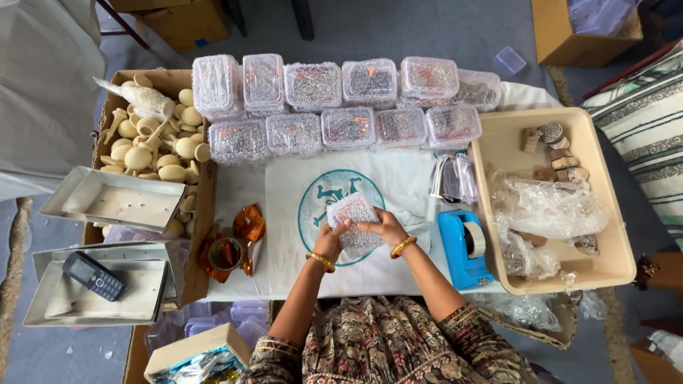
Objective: The person wraps a small plastic container with bubble wrap and secures it with tape. They then pick up a small decorative item and wipe it with a white cloth. The person handles various items on a table, including plastic containers and wooden objects.
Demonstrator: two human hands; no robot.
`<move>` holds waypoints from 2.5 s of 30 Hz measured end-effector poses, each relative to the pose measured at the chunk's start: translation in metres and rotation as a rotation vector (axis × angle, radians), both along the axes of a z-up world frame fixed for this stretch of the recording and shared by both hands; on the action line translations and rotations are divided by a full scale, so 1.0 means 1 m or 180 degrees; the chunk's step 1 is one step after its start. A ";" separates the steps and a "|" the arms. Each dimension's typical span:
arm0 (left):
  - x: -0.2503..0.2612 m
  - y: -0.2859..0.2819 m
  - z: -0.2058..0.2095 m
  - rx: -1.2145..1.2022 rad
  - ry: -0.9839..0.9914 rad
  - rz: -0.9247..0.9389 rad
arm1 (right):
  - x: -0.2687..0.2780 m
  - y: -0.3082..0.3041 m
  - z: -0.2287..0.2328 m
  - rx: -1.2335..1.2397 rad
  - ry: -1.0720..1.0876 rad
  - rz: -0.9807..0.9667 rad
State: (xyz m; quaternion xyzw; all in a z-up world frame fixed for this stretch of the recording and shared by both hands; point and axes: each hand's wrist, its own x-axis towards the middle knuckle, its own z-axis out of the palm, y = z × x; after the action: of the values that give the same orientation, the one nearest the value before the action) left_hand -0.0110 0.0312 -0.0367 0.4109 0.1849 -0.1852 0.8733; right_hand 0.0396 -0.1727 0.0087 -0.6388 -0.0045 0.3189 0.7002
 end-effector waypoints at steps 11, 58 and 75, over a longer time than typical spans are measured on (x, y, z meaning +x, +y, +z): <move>0.000 -0.005 0.022 -0.0270 0.0104 0.0266 | -0.009 -0.015 -0.019 0.0261 0.0681 -0.0471; -0.061 0.019 0.051 0.5236 -0.0250 -0.3089 | 0.278 -0.251 0.070 0.0186 -0.0188 -0.3808; -0.055 0.015 0.053 0.5225 -0.0037 -0.3203 | 0.328 -0.228 0.061 -0.1101 0.0137 -0.3941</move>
State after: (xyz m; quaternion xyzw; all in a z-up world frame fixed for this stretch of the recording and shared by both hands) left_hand -0.0656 0.0466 0.0164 0.9260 0.0547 -0.3490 0.1329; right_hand 0.3679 -0.4004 0.0694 -0.6203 0.4306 -0.1355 0.6415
